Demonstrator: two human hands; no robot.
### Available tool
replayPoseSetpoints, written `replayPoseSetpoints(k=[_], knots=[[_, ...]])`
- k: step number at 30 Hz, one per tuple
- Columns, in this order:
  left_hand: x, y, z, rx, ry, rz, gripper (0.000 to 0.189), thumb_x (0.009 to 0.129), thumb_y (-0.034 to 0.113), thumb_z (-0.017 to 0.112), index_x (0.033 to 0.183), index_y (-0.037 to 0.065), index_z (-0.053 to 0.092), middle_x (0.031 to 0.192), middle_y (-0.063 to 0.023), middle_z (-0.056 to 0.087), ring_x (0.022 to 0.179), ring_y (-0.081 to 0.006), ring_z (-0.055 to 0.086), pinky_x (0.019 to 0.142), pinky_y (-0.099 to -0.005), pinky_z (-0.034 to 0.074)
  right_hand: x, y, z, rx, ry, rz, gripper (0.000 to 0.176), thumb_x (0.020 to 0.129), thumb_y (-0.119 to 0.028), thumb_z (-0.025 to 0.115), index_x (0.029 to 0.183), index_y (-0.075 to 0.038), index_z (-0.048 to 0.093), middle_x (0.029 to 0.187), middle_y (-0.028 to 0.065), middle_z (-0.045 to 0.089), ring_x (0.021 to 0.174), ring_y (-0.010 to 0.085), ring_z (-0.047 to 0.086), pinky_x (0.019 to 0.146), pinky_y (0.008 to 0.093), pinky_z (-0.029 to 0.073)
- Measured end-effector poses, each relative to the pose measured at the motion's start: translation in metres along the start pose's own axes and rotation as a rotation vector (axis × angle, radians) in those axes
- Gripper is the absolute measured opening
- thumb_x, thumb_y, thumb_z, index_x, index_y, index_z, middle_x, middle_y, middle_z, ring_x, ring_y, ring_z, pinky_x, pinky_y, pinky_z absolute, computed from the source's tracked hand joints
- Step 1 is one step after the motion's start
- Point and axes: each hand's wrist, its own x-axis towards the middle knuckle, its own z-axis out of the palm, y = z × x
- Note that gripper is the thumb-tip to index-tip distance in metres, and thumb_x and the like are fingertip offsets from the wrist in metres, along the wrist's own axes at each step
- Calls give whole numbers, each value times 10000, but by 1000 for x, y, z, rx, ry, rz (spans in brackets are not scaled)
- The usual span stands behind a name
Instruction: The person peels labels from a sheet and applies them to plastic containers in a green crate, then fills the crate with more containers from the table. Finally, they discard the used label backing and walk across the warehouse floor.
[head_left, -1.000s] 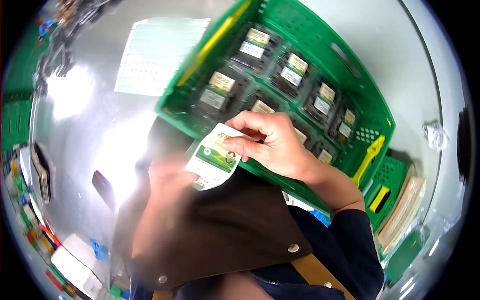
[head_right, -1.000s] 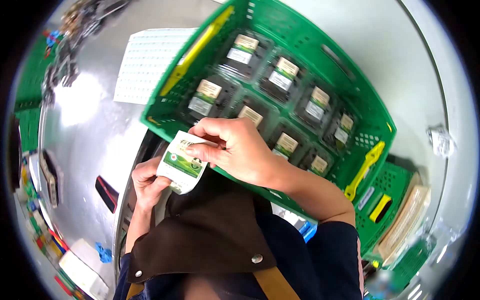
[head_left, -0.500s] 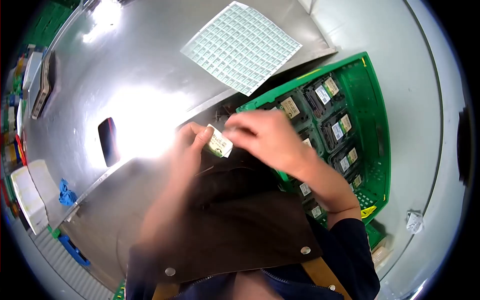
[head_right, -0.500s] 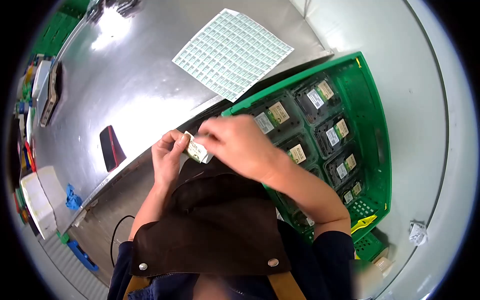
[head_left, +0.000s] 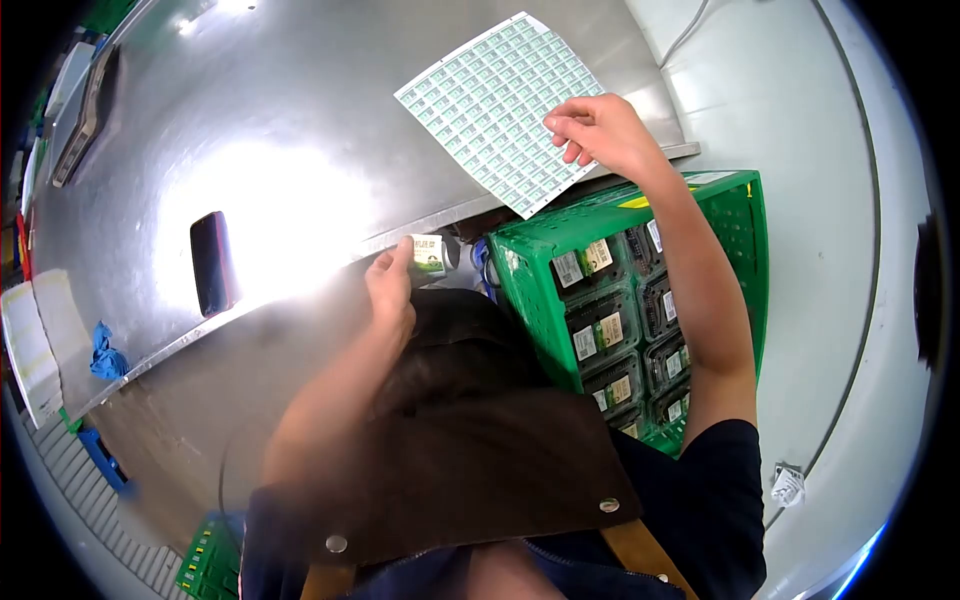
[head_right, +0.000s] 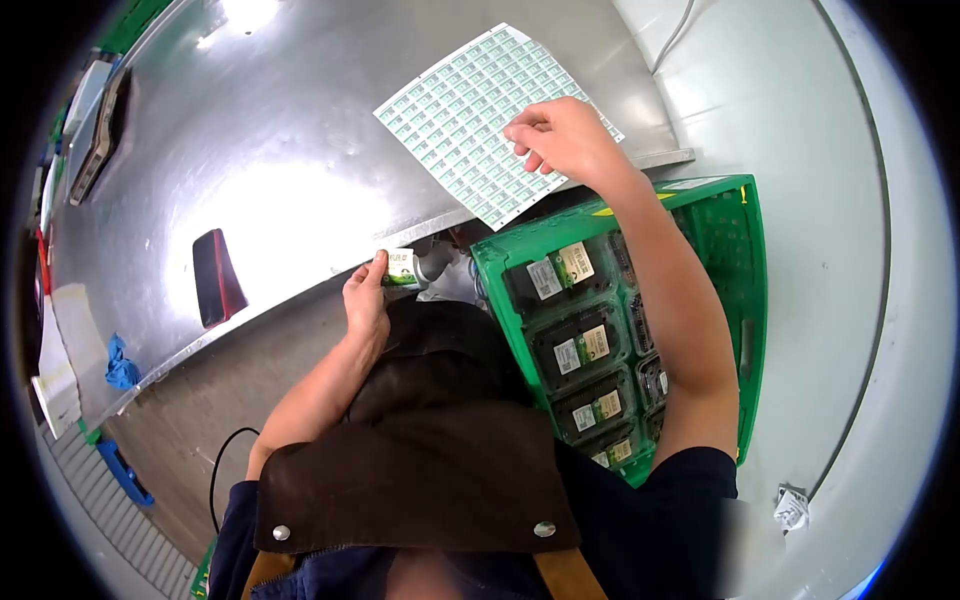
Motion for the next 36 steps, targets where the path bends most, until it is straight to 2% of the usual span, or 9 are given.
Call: replayPoseSetpoints(k=[1, 8, 11, 17, 21, 23, 26, 31, 36], knots=[[-2, 2, 3, 8, 9, -16, 292, 888, 248, 650, 968, -30, 611, 886, -68, 650, 819, -130, 570, 808, -275, 429, 9, 1, -5, -56, -7, 26, 258, 892, -208, 607, 977, 30, 661, 783, 65, 648, 646, 85, 607, 515, 211, 471], [3, 7, -3, 440, -52, -161, 589, 942, 493, 474, 1156, -51, 541, 1167, -185, 559, 1069, -258, 511, 933, -366, 383, 112, 93, -61, -670, 418, 19, 578, 739, -383, 717, 1150, 2, 587, 1066, 202, 649, 936, 345, 627, 848, 364, 491], [5, 9, -10, 532, -118, 27, 679, 919, 529, 493, 1239, -70, 501, 1209, -203, 553, 1109, -269, 510, 953, -374, 386, 136, 131, -66, -616, 299, 198, 731, 692, -419, 756, 1249, -20, 504, 1156, 207, 594, 1044, 352, 578, 907, 376, 472], [33, 1, -39, 584, -301, -4, 796, 886, 570, 514, 1313, -97, 435, 1318, -237, 493, 1219, -302, 467, 1027, -335, 334, 140, 99, -46, -634, 528, 212, 834, 651, -510, 778, 1274, -48, 472, 1224, 172, 500, 1182, 331, 462, 959, 424, 437], [33, 14, -55, 847, -333, -205, 726, 865, 610, 513, 1134, -58, 602, 1059, -222, 628, 1047, -297, 576, 918, -355, 427, 182, 101, -37, -564, 619, 34, 789, 634, -479, 798, 1254, -95, 496, 1246, 136, 470, 1193, 325, 423, 986, 421, 405], [22, 31, -59, 1025, -453, -309, 676, 857, 610, 529, 1017, -32, 669, 895, -166, 679, 908, -257, 635, 829, -343, 478, 189, 86, -31, -564, 561, 99, 753, 617, -443, 815, 1220, -106, 517, 1234, 124, 470, 1188, 318, 421, 989, 412, 396], [-29, 100, -21, 1150, -656, -57, 513, 860, 474, 626, 1002, -17, 668, 822, -94, 684, 750, -133, 640, 721, -291, 505, 192, 77, -25, -497, 523, 159, 703, 589, -389, 839, 1163, -110, 545, 1213, 105, 479, 1189, 304, 417, 997, 398, 381], [-6, 133, 16, 884, -595, 304, 278, 887, 203, 642, 1051, -21, 641, 836, -112, 692, 737, -147, 650, 697, -279, 514, 193, 85, -25, -471, 524, 220, 737, 577, -356, 859, 1165, -72, 517, 1235, 108, 480, 1180, 307, 459, 967, 415, 419], [-5, 168, 79, 795, -614, 540, 247, 874, 166, 656, 1048, -9, 643, 861, -104, 697, 805, -142, 668, 705, -266, 508, 173, 59, -24, -386, 453, 350, 841, 572, -381, 867, 1226, -34, 467, 1257, 126, 503, 1147, 314, 529, 956, 435, 444]])
